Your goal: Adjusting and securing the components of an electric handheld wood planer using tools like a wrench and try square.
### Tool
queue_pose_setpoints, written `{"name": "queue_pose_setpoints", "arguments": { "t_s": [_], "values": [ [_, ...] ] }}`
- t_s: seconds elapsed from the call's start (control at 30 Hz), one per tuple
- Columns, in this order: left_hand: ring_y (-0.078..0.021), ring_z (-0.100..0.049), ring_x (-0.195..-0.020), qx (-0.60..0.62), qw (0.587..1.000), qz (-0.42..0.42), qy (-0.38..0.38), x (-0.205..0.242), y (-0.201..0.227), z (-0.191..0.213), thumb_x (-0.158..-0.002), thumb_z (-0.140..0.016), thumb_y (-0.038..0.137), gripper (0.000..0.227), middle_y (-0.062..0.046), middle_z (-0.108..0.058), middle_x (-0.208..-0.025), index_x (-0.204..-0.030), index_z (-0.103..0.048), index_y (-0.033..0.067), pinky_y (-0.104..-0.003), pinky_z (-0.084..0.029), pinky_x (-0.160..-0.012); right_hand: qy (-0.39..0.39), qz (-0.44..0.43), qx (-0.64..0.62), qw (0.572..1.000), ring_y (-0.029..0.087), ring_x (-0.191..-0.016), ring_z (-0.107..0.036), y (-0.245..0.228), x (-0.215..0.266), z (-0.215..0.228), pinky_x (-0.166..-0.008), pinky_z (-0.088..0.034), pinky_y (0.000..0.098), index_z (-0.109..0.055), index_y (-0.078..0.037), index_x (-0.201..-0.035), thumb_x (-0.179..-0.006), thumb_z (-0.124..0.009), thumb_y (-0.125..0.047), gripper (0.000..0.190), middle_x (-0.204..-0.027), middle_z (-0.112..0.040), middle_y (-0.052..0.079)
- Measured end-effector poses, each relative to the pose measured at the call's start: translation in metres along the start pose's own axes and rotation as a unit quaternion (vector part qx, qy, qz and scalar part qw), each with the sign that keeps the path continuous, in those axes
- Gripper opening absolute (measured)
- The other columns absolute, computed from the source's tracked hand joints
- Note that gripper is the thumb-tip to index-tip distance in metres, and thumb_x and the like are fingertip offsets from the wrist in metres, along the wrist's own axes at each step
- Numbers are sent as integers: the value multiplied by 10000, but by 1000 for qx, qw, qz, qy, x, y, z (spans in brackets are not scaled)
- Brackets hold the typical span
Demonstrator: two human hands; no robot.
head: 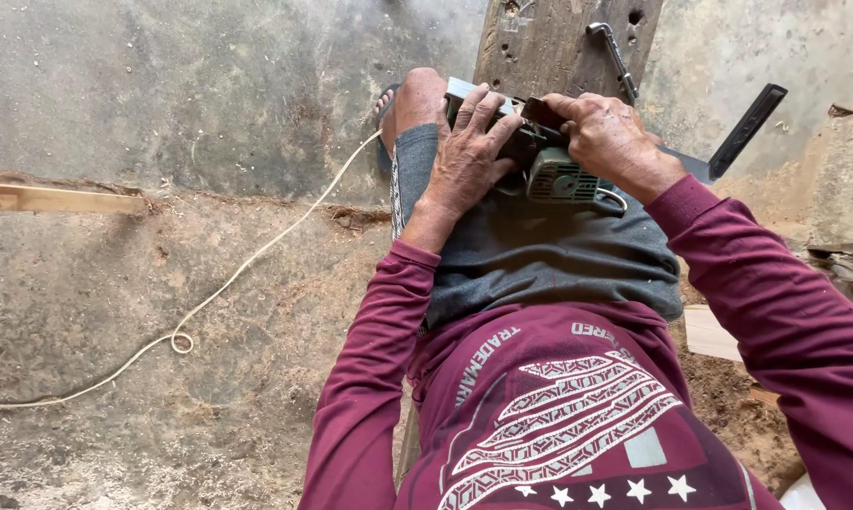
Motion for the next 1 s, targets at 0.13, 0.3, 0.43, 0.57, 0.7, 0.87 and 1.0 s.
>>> {"name": "queue_pose_setpoints", "arguments": {
  "t_s": [0.13,0.3,0.43,0.57,0.7,0.87,1.0],
  "values": [
    [-284,-324,-1490,1,1000,2,-2,0,0,2,-690,-896,293,716,-60,-470,-1462,-1335,-594,225,-663,-176,-1204,-5,2,-4,1000,396,-981,-679,-1,0,1,-847,-548,510,-629,-197,-1429,-974,-564,-55,481,-1064,-683,218],
    [-287,-322,-1484,4,1000,-7,-3,1,-1,1,-690,-886,287,710,-71,-461,-1466,-1351,-627,267,-652,-174,-1201,-10,-4,-11,1000,394,-983,-677,-2,0,2,-842,-543,514,-637,-216,-1419,-968,-578,-57,482,-1064,-683,211],
    [-289,-316,-1491,-3,1000,-11,-9,3,-1,7,-706,-880,287,698,-67,-454,-1472,-1358,-632,266,-651,-175,-1205,13,22,-9,1000,376,-976,-679,15,-4,-9,-820,-548,502,-653,-211,-1406,-967,-591,-67,466,-1051,-692,198],
    [-293,-419,-1424,38,999,-6,-12,-9,3,29,-770,-862,335,622,-89,-542,-1420,-1333,-627,212,-653,-194,-1183,66,34,6,997,286,-810,-651,24,-12,22,-657,-551,415,-671,-159,-1377,-1058,-516,-73,365,-976,-703,148],
    [-266,-604,-1254,47,996,29,-66,-38,2,57,-910,-784,394,518,-93,-692,-1283,-1346,-629,159,-602,-289,-1144,192,212,-239,928,184,-1070,-671,61,-14,66,-878,-612,305,-603,-14,-1423,-1056,-445,112,419,-1235,-681,153],
    [-320,-616,-1224,83,966,39,-241,-88,-18,48,-844,-735,455,642,-147,-677,-1286,-1372,-616,111,-455,-464,-1082,200,273,-256,906,178,-1101,-669,86,-40,80,-946,-599,301,-569,-24,-1413,-1106,-435,115,362,-1285,-685,166],
    [-370,-557,-1260,49,911,35,-409,-120,-32,38,-682,-801,591,895,-191,-609,-1343,-1381,-601,70,-469,-451,-1042,9,99,27,995,180,-767,-588,103,-69,59,-555,-544,326,-689,-208,-1355,-1125,-399,-72,393,-955,-657,67]
  ]
}}
Point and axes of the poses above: each hand's wrist, its own x-axis away from the middle knuckle, its own z-axis out of the back of the hand, y = z × x, the point moved 1 cm from there along -x, towards the middle knuckle
